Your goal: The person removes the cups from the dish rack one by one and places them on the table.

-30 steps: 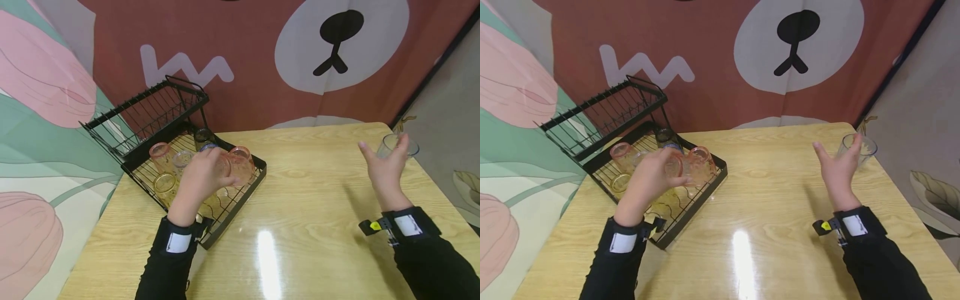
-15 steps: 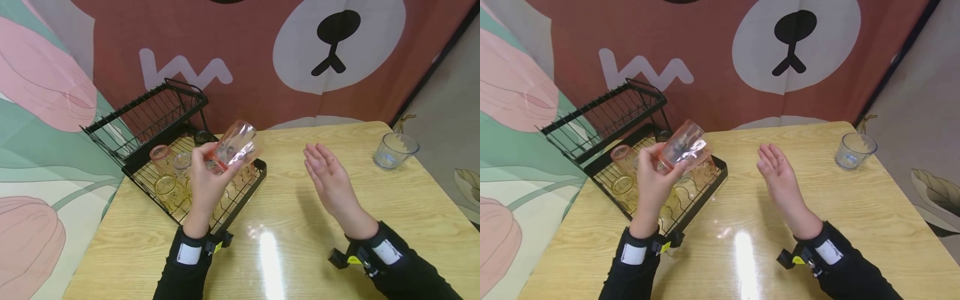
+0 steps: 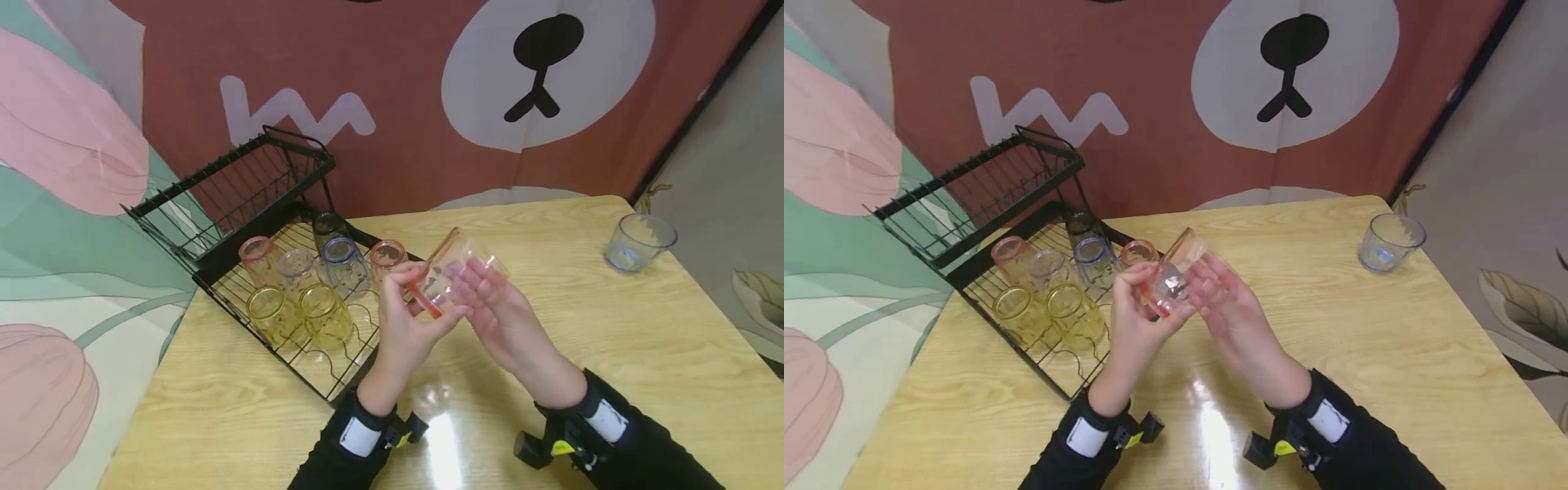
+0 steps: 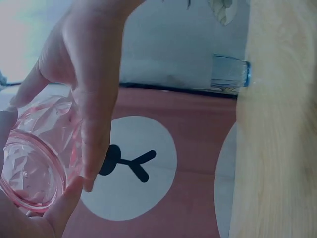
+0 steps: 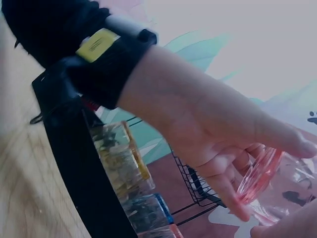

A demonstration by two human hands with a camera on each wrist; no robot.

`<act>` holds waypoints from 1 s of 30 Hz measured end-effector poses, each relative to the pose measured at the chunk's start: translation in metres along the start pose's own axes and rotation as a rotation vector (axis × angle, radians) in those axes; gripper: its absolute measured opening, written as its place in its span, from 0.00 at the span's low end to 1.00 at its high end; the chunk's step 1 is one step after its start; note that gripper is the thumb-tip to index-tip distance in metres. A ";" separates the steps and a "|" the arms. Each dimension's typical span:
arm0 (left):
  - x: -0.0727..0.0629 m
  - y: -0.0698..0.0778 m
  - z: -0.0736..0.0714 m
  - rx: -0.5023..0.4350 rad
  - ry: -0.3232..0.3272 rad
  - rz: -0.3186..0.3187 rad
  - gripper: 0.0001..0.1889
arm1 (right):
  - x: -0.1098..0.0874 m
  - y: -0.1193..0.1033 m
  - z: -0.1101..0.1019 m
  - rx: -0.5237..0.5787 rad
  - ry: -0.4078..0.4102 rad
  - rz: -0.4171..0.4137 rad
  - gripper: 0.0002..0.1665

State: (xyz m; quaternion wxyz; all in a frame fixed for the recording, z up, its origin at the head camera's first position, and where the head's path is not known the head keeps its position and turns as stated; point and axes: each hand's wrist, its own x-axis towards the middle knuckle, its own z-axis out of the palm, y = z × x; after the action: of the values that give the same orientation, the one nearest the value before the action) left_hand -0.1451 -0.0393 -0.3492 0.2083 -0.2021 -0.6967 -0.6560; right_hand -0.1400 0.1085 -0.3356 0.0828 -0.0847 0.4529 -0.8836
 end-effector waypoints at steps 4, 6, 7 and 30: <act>0.000 -0.001 0.001 0.042 -0.081 0.004 0.38 | -0.001 -0.005 -0.008 0.048 0.005 -0.010 0.46; 0.003 -0.001 -0.002 0.088 -0.135 -0.002 0.37 | -0.001 -0.009 -0.014 0.061 0.002 -0.044 0.34; 0.005 -0.002 -0.005 0.123 -0.156 -0.006 0.36 | 0.000 -0.011 -0.017 0.062 0.003 -0.067 0.29; 0.109 -0.058 -0.040 1.060 -0.635 -0.344 0.41 | -0.022 -0.108 -0.233 -0.110 1.057 -0.482 0.46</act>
State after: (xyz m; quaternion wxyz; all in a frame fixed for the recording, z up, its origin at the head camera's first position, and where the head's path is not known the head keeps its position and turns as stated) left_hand -0.2668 -0.0820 -0.3346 -0.0446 -0.1415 -0.9767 -0.1548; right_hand -0.1782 0.3590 -0.3837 -0.3625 0.2630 0.4457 -0.7751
